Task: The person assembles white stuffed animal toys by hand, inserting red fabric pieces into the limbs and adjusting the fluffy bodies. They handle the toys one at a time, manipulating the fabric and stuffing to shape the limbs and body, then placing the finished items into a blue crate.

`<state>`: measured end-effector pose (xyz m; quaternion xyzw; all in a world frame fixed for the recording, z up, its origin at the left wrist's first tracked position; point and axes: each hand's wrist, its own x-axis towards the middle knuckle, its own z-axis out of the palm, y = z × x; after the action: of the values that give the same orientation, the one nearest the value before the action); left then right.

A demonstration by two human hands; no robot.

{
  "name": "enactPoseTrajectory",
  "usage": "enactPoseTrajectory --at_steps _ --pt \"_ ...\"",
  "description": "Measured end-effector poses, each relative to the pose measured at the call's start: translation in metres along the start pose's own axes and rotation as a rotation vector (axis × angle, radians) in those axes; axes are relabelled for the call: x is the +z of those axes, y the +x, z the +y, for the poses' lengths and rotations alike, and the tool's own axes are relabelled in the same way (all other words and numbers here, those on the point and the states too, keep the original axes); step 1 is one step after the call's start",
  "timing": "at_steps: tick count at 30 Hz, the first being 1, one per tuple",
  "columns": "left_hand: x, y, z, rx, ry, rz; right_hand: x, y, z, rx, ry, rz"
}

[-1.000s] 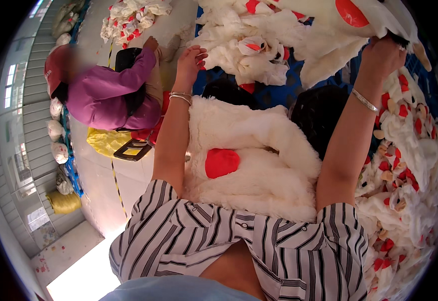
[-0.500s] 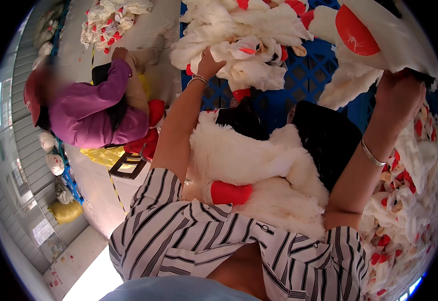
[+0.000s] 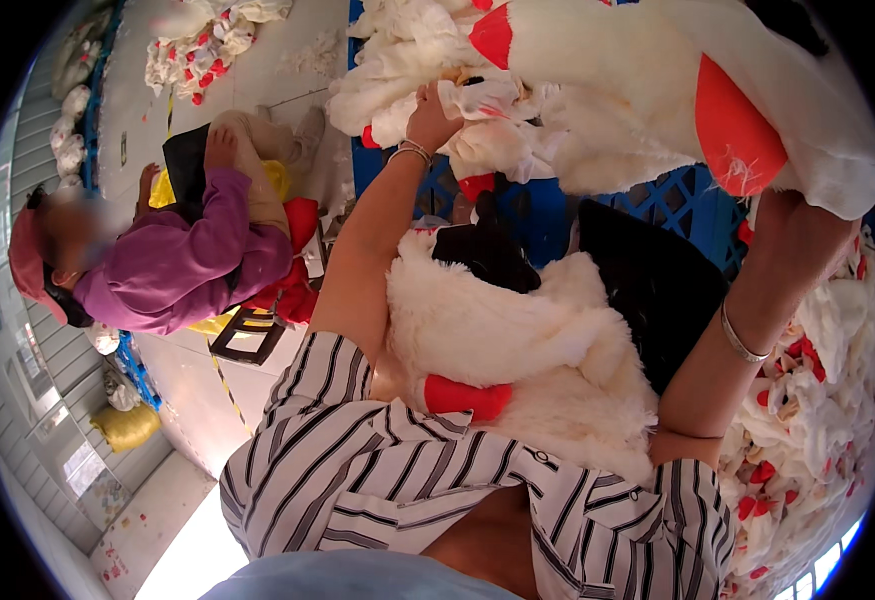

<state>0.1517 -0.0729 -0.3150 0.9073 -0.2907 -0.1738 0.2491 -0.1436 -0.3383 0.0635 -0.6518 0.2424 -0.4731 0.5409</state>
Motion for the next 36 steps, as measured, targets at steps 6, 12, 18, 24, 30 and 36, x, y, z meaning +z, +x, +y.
enactPoseTrajectory --at_steps 6,12,18,24,30,36 --pt "0.021 -0.007 0.002 -0.05 -0.08 -0.242 -0.003 -0.01 -0.003 -0.109 -0.331 0.005" --pt "0.024 -0.045 -0.057 -0.038 0.059 -0.266 -0.003 -0.011 -0.009 -0.107 -0.327 0.019" --pt "-0.025 -0.073 -0.027 -0.062 0.024 0.014 -0.002 -0.014 -0.013 -0.11 -0.326 0.015" --pt "0.004 -0.034 -0.003 -0.075 -0.033 -0.109 0.005 -0.011 -0.018 -0.118 -0.33 0.005" --pt "0.044 -0.067 -0.041 -0.156 0.02 -0.178 0.005 -0.011 -0.022 -0.102 -0.348 0.012" --pt "0.036 -0.124 -0.101 0.217 0.276 -0.279 0.015 -0.012 -0.027 -0.102 -0.335 -0.017"
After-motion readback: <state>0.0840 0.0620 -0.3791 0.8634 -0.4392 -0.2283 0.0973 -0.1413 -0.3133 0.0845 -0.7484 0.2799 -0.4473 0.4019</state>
